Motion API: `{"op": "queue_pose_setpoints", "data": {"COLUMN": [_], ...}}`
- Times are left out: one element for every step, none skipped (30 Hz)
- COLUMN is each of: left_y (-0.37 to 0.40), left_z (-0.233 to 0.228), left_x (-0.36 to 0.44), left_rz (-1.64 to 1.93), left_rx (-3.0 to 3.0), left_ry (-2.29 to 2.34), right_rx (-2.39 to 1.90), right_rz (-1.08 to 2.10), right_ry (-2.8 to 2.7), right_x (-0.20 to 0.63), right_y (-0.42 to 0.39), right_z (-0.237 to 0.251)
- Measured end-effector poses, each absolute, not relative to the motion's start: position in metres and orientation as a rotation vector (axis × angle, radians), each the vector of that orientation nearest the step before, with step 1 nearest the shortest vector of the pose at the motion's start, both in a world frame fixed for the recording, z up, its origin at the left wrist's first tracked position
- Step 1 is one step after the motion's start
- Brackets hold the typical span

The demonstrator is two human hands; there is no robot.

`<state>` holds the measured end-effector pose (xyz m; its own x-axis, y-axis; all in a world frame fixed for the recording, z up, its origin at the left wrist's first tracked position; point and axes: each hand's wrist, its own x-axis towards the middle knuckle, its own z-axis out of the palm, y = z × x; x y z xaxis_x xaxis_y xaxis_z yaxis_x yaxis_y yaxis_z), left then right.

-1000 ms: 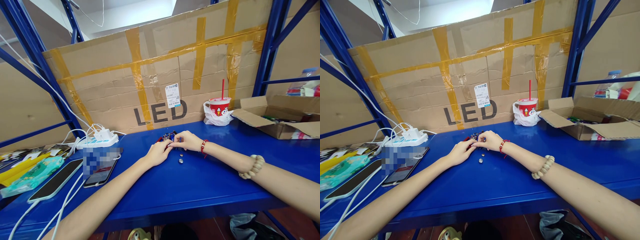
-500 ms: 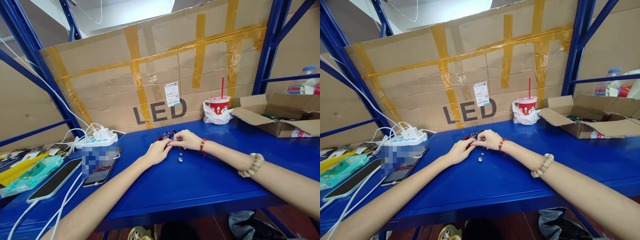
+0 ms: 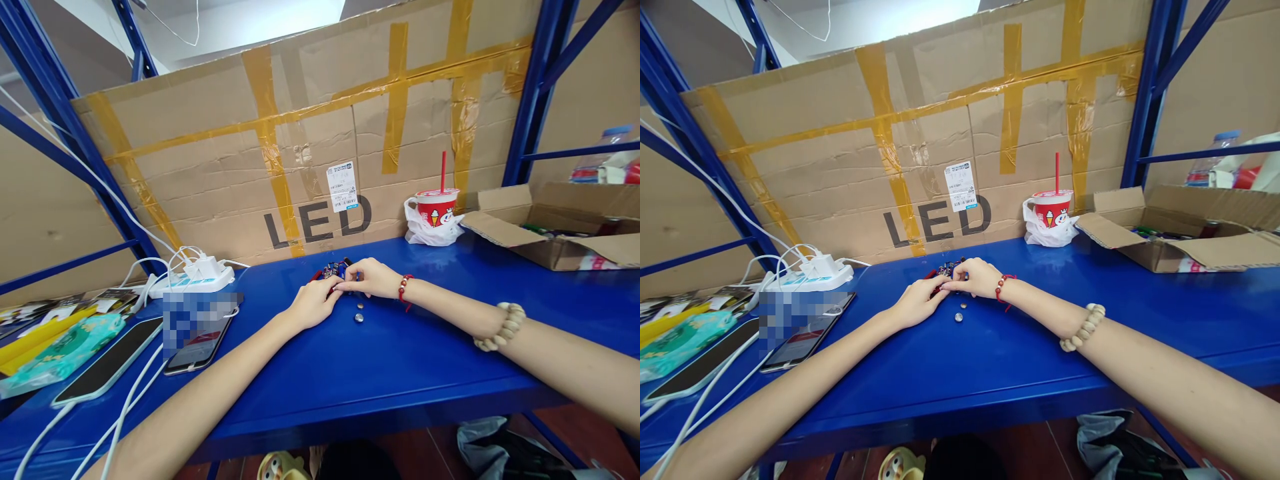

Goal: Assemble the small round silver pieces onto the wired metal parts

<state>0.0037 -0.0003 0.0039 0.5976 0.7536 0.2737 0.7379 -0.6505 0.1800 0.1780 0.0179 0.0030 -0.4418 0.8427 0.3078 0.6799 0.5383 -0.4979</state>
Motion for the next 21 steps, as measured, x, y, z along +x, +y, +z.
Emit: {"op": "queue_pose_setpoints", "data": {"left_y": [-0.0001,0.0001,0.0002,0.0003,0.0004,0.0005,0.0005,0.0006,0.0007,0.0009,0.0012,0.0014,0.0016,0.0017,0.0018,0.0018,0.0018,0.0017,0.0016,0.0015,0.0015], "left_z": [0.0037,0.0035,0.0033,0.0032,0.0031,0.0032,0.0032,0.0032,0.0032,0.0031,0.0030,0.0028,0.0027,0.0025,0.0025,0.0024,0.0025,0.0025,0.0025,0.0025,0.0026], "left_x": [0.0036,0.0035,0.0034,0.0034,0.0033,0.0034,0.0034,0.0034,0.0034,0.0033,0.0032,0.0031,0.0030,0.0029,0.0029,0.0028,0.0027,0.0026,0.0026,0.0025,0.0025], "left_rz": [0.513,0.518,0.520,0.520,0.517,0.511,0.506,0.505,0.506,0.509,0.515,0.520,0.525,0.527,0.528,0.529,0.526,0.524,0.523,0.522,0.521], "left_rx": [2.770,2.776,2.781,2.784,2.784,2.782,2.780,2.779,2.780,2.783,2.788,2.792,2.796,2.799,2.801,2.803,2.804,2.804,2.803,2.803,2.803], "left_ry": [1.288,1.286,1.284,1.285,1.290,1.294,1.296,1.298,1.297,1.292,1.284,1.277,1.271,1.267,1.265,1.267,1.268,1.269,1.270,1.271,1.270], "right_rx": [-1.228,-1.224,-1.220,-1.217,-1.214,-1.212,-1.213,-1.214,-1.214,-1.213,-1.210,-1.207,-1.203,-1.202,-1.201,-1.200,-1.197,-1.196,-1.196,-1.197,-1.199], "right_rz": [0.409,0.409,0.410,0.411,0.412,0.414,0.415,0.416,0.416,0.418,0.418,0.418,0.417,0.415,0.413,0.413,0.414,0.417,0.419,0.422,0.426], "right_ry": [-2.256,-2.258,-2.260,-2.261,-2.262,-2.263,-2.262,-2.261,-2.261,-2.262,-2.264,-2.266,-2.267,-2.267,-2.265,-2.264,-2.263,-2.263,-2.263,-2.263,-2.263], "right_x": [0.1781,0.1783,0.1783,0.1784,0.1784,0.1784,0.1783,0.1782,0.1782,0.1781,0.1781,0.1781,0.1781,0.1782,0.1782,0.1783,0.1783,0.1784,0.1784,0.1784,0.1783], "right_y": [0.0182,0.0184,0.0185,0.0185,0.0184,0.0183,0.0181,0.0178,0.0176,0.0174,0.0172,0.0170,0.0170,0.0169,0.0170,0.0171,0.0171,0.0172,0.0173,0.0174,0.0174], "right_z": [0.0027,0.0025,0.0024,0.0024,0.0025,0.0027,0.0029,0.0031,0.0033,0.0035,0.0036,0.0037,0.0037,0.0037,0.0035,0.0034,0.0032,0.0031,0.0030,0.0028,0.0028]}}
